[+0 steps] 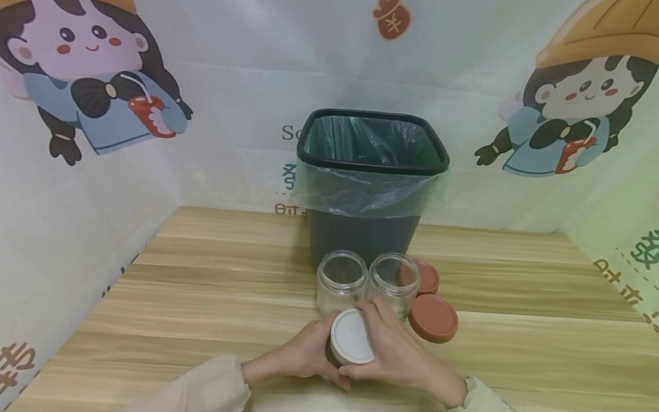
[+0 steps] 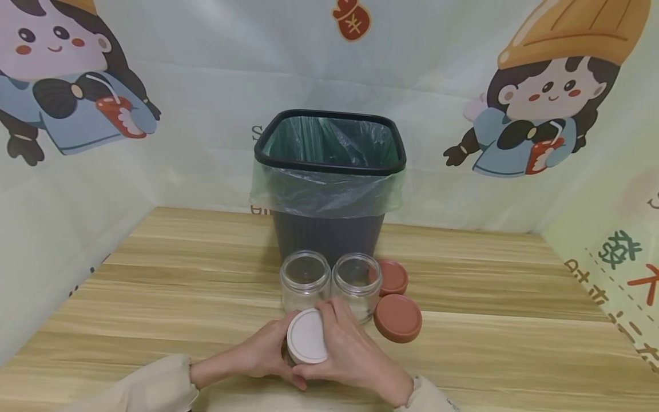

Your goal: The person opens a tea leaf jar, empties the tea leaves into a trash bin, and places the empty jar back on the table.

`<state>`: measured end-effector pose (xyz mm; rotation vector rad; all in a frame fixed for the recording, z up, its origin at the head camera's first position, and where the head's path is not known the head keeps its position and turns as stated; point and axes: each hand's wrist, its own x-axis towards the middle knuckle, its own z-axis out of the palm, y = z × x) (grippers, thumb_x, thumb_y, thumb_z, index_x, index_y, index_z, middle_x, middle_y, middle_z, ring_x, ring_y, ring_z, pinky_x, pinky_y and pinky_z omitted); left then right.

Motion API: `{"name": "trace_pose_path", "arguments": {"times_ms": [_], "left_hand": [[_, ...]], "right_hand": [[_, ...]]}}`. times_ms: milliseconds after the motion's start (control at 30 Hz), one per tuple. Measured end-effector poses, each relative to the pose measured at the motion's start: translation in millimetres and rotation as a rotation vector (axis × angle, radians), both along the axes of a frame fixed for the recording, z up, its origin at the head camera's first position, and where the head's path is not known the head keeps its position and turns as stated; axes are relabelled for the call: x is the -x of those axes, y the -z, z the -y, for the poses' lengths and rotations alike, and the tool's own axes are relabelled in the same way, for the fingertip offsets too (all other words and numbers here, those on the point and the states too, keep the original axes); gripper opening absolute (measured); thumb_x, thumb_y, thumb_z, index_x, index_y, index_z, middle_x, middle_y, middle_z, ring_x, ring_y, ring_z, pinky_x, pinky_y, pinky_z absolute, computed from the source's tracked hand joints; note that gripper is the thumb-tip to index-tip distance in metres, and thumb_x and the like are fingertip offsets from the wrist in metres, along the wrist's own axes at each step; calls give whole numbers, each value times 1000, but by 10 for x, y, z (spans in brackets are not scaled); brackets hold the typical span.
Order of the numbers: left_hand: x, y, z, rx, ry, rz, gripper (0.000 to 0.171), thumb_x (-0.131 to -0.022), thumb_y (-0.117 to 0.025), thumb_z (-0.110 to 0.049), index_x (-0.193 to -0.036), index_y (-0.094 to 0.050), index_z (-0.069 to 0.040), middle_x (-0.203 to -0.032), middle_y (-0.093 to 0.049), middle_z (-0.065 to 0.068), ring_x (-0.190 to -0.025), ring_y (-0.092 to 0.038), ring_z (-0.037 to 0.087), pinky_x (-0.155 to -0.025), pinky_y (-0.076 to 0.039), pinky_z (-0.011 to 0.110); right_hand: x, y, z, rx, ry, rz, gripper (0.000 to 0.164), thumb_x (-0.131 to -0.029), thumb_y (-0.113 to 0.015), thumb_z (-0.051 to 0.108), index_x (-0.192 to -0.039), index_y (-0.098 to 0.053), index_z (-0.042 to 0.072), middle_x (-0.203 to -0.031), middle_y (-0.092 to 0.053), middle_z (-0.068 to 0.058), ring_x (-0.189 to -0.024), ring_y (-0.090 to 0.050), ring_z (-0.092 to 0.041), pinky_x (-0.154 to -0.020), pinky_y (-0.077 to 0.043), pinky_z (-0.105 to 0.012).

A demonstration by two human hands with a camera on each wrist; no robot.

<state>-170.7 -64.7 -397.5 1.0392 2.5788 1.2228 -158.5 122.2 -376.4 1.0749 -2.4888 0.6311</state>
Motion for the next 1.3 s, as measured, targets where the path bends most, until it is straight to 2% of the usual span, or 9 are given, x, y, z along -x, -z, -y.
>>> {"name": "trace_pose_path", "arguments": {"times_ms": [433, 667, 933, 1067, 1167, 1300], "left_hand": [[38, -2, 16, -9, 24, 28, 84, -47, -87, -18, -118, -44, -6, -113, -57, 6, -105, -52, 17, -93, -40, 29], [54, -16, 18, 11, 31, 27, 83, -47, -87, -17, -117, -45, -6, -111, -58, 5, -104, -52, 16, -93, -40, 29], [63, -27, 16, 18, 43, 26, 86, -47, -87, -16, -120, -43, -6, -113, -58, 5, -105, -52, 16, -93, -39, 28], [64, -34, 15, 7, 51, 54, 89, -47, -87, -15, -123, -41, -5, -115, -57, 6, -107, -51, 17, -95, -38, 29], [64, -36, 16, 8, 50, 58, 92, -47, -87, -15, -125, -40, -5, -116, -56, 7, -108, -51, 18, -96, -37, 29], [58, -36, 15, 29, 38, 46, 89, -46, -87, -16, -122, -41, -6, -114, -57, 6, -106, -51, 18, -95, -38, 29]], "right_hand": [[43, -74, -65, -10, -109, 184, 80, -65, -74, 40, -123, -39, -1, -113, -42, -3, -97, -47, -11, -81, -46, -29], [82, -112, -104, -21, -205, 230, 78, -67, -74, 34, -126, -35, 1, -118, -43, -4, -102, -46, -13, -83, -46, -31], [96, -152, -127, -32, -251, 267, 78, -68, -72, 29, -129, -32, 1, -119, -41, -4, -103, -44, -13, -84, -45, -30], [92, -176, -139, -33, -248, 287, 78, -68, -72, 26, -130, -31, 4, -122, -40, -4, -105, -44, -14, -84, -45, -30], [92, -198, -157, -28, -223, 258, 78, -66, -73, 26, -129, -32, 5, -122, -42, -4, -105, -44, -15, -83, -45, -31], [78, -226, -201, -23, -168, 221, 79, -68, -73, 35, -128, -35, 3, -122, -44, -6, -105, -45, -16, -81, -46, -32]]}}
